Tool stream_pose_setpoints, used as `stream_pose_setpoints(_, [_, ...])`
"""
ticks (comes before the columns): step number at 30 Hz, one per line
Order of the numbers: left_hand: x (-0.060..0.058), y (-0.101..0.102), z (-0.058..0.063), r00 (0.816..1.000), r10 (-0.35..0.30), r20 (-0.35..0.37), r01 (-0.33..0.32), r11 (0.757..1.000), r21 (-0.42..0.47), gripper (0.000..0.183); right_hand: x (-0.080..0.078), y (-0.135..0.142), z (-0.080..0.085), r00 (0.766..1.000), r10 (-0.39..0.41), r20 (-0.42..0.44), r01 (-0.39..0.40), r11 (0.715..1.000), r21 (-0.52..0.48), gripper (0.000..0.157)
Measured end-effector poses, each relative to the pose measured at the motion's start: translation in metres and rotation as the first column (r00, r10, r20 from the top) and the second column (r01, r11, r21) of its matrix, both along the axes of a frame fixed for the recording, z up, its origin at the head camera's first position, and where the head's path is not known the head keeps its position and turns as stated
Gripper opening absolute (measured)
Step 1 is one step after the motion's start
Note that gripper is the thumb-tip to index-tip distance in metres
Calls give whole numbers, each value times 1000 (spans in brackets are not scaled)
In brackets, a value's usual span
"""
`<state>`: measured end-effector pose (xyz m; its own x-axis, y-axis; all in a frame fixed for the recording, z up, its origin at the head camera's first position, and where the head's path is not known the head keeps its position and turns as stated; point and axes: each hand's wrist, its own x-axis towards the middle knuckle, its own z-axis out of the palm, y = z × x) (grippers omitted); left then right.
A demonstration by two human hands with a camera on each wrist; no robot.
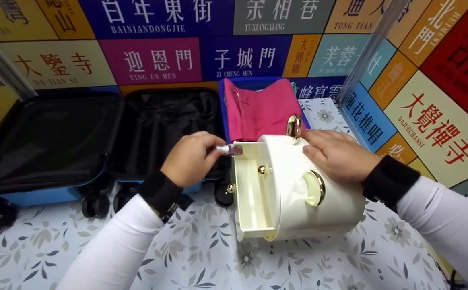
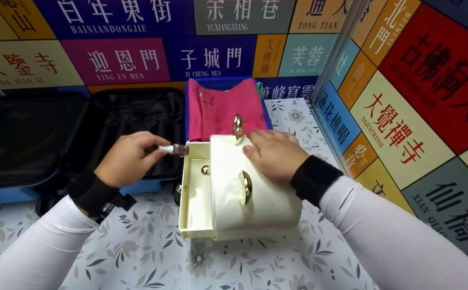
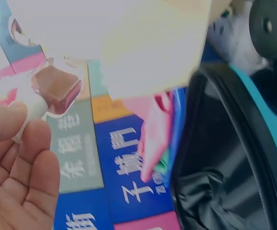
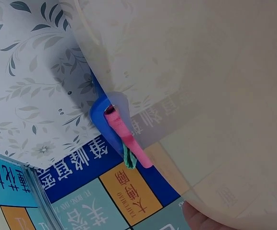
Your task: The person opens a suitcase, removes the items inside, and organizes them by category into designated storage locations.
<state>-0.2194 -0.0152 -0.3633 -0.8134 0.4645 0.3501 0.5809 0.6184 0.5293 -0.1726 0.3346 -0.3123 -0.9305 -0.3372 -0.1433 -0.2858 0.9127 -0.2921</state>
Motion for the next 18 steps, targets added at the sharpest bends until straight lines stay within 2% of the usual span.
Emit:
stream_pose_setpoints(6, [18, 14, 1, 992, -110, -65, 102, 988, -114, 16, 1, 0, 0, 1000, 0, -1, 0, 1000, 2, 63])
stream_pose_setpoints(12, [26, 26, -9, 974, -189, -121, 160, 962, -220, 15, 1, 0, 1, 1000, -4, 8, 4, 1000, -5, 63])
stream_pose_setpoints(18, [30, 35, -21, 955, -243, -171, 184, 935, -302, 11, 0, 0, 1, 1000, -5, 15, 5, 1000, 1, 64])
